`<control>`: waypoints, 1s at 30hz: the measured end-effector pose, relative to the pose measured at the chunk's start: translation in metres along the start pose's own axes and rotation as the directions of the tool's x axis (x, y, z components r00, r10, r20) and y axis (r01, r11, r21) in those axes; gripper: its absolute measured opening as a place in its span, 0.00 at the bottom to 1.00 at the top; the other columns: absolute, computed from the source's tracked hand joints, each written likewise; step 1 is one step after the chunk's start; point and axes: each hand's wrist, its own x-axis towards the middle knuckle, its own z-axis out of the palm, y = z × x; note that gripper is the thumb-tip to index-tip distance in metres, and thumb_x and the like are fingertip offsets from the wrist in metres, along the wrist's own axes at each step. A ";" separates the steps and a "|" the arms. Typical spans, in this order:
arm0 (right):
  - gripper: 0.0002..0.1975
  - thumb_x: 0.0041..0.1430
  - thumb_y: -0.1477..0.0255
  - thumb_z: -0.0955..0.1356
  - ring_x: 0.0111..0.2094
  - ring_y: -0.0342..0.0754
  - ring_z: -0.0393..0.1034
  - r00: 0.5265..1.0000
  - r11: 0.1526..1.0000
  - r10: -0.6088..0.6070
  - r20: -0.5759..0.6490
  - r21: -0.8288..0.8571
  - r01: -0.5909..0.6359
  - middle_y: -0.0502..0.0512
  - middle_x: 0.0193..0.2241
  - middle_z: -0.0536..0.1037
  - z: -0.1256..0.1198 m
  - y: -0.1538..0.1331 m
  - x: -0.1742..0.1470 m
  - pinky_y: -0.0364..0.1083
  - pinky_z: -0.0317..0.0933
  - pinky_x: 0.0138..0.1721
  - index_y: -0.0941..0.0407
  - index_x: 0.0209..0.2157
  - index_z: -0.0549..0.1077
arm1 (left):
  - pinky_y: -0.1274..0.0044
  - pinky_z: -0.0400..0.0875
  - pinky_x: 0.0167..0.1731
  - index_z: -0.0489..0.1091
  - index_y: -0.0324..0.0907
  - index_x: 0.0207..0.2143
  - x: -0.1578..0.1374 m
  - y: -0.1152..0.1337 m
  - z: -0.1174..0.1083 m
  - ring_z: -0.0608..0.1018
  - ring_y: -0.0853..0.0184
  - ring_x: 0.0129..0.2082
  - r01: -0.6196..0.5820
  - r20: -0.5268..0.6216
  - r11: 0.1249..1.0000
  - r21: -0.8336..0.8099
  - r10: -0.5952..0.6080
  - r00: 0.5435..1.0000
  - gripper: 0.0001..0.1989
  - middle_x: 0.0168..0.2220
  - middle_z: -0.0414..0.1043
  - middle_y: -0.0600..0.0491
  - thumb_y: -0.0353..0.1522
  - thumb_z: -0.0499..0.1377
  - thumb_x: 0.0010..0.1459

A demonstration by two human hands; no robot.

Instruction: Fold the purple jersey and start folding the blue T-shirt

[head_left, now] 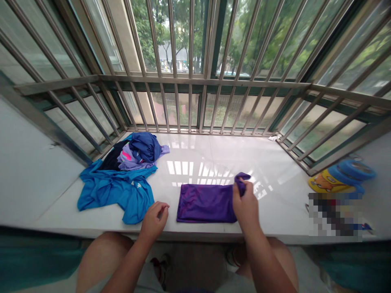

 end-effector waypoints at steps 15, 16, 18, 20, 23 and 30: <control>0.49 0.63 0.59 0.75 0.78 0.67 0.45 0.492 0.634 -0.680 0.543 0.100 0.766 0.71 0.78 0.48 0.132 -0.029 -0.132 0.70 0.45 0.74 0.61 0.77 0.53 | 0.67 0.75 0.43 0.76 0.47 0.38 0.001 0.008 -0.003 0.82 0.58 0.40 -0.037 0.060 0.999 0.020 0.035 0.998 0.11 0.36 0.81 0.50 0.35 0.54 0.70; 0.52 0.62 0.57 0.75 0.77 0.68 0.45 0.482 0.622 -0.683 0.549 0.091 0.778 0.72 0.77 0.49 0.136 -0.025 -0.136 0.71 0.45 0.74 0.61 0.77 0.52 | 0.67 0.75 0.43 0.76 0.47 0.38 0.001 0.007 -0.002 0.82 0.58 0.40 -0.036 0.057 0.999 0.015 0.035 0.998 0.11 0.37 0.81 0.50 0.35 0.54 0.70; 0.48 0.65 0.59 0.74 0.76 0.68 0.50 0.467 0.591 -0.700 0.540 0.073 0.803 0.70 0.76 0.54 0.145 -0.013 -0.146 0.70 0.47 0.74 0.61 0.77 0.54 | 0.67 0.75 0.44 0.76 0.47 0.38 0.000 0.006 -0.001 0.82 0.59 0.40 -0.028 0.043 1.000 0.005 0.028 0.999 0.12 0.37 0.81 0.50 0.36 0.54 0.71; 0.36 0.70 0.66 0.70 0.74 0.64 0.57 0.479 0.569 -0.728 0.490 0.043 0.821 0.67 0.74 0.62 0.156 -0.001 -0.159 0.66 0.54 0.73 0.58 0.75 0.60 | 0.68 0.75 0.43 0.75 0.46 0.37 0.000 0.006 -0.001 0.82 0.59 0.40 -0.017 0.022 1.000 -0.003 0.017 1.000 0.13 0.36 0.80 0.50 0.37 0.53 0.72; 0.25 0.73 0.74 0.66 0.69 0.61 0.67 0.497 0.553 -0.772 0.396 0.032 0.833 0.64 0.68 0.72 0.164 0.011 -0.175 0.62 0.62 0.69 0.55 0.69 0.71 | 0.68 0.75 0.42 0.74 0.46 0.35 0.000 0.007 0.000 0.81 0.60 0.38 0.001 -0.002 1.000 -0.010 -0.001 1.000 0.15 0.34 0.79 0.50 0.38 0.53 0.73; 0.19 0.71 0.73 0.65 0.54 0.55 0.81 0.694 0.824 -0.563 0.449 0.236 0.516 0.57 0.55 0.84 0.116 -0.028 -0.141 0.51 0.74 0.56 0.53 0.58 0.80 | 0.70 0.76 0.41 0.75 0.46 0.36 0.001 0.004 -0.006 0.81 0.60 0.38 0.063 -0.014 0.993 -0.097 -0.064 0.998 0.17 0.35 0.80 0.51 0.42 0.53 0.74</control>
